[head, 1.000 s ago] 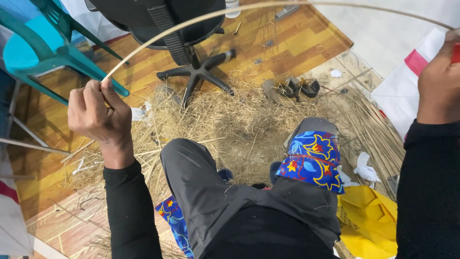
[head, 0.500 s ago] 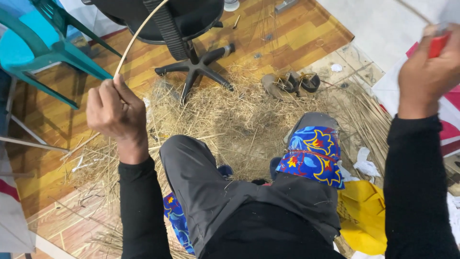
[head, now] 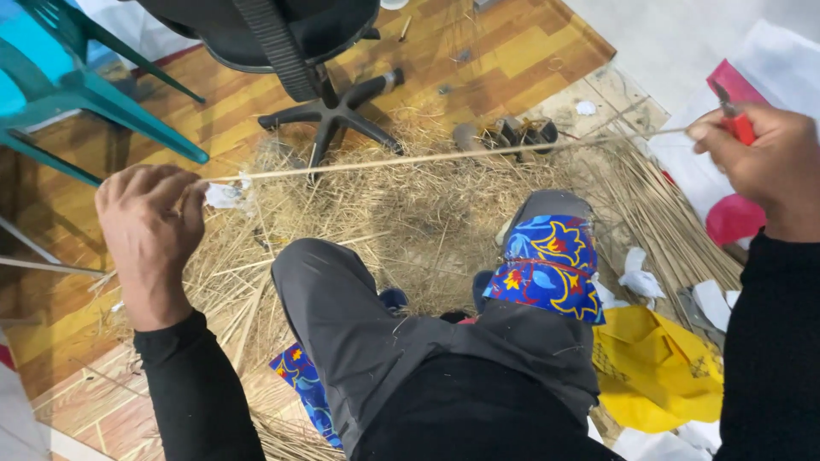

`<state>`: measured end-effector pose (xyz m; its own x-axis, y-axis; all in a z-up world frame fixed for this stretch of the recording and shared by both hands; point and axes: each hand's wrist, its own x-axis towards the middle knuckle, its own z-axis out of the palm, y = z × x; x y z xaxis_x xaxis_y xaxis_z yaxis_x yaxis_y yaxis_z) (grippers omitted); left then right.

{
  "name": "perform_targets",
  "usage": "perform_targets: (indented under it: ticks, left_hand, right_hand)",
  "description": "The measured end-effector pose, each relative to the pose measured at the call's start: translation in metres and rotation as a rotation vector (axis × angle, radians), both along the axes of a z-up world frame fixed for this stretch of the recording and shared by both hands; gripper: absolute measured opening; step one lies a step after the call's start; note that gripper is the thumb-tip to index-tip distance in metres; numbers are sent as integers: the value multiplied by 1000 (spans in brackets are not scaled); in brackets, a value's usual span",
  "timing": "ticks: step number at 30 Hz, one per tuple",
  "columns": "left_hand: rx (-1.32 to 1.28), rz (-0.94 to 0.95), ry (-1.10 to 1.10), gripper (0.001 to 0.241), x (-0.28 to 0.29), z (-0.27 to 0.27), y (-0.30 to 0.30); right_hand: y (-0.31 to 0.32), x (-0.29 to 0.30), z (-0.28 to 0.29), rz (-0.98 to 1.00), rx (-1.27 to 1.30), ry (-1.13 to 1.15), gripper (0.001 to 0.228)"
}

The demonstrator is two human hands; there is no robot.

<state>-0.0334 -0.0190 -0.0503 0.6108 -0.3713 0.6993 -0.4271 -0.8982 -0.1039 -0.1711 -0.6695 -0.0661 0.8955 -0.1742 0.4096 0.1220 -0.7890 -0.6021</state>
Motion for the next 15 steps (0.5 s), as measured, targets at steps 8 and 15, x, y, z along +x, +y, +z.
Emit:
perform_targets:
  ticks: [8, 15]
  left_hand:
    - [-262, -416, 509, 11, -17, -52, -88]
    - [-641, -602, 874, 5, -62, -81, -185]
  right_hand:
    - [26, -6, 11, 20, 380, 188, 7]
    - [46, 12, -18, 103, 810, -22, 6]
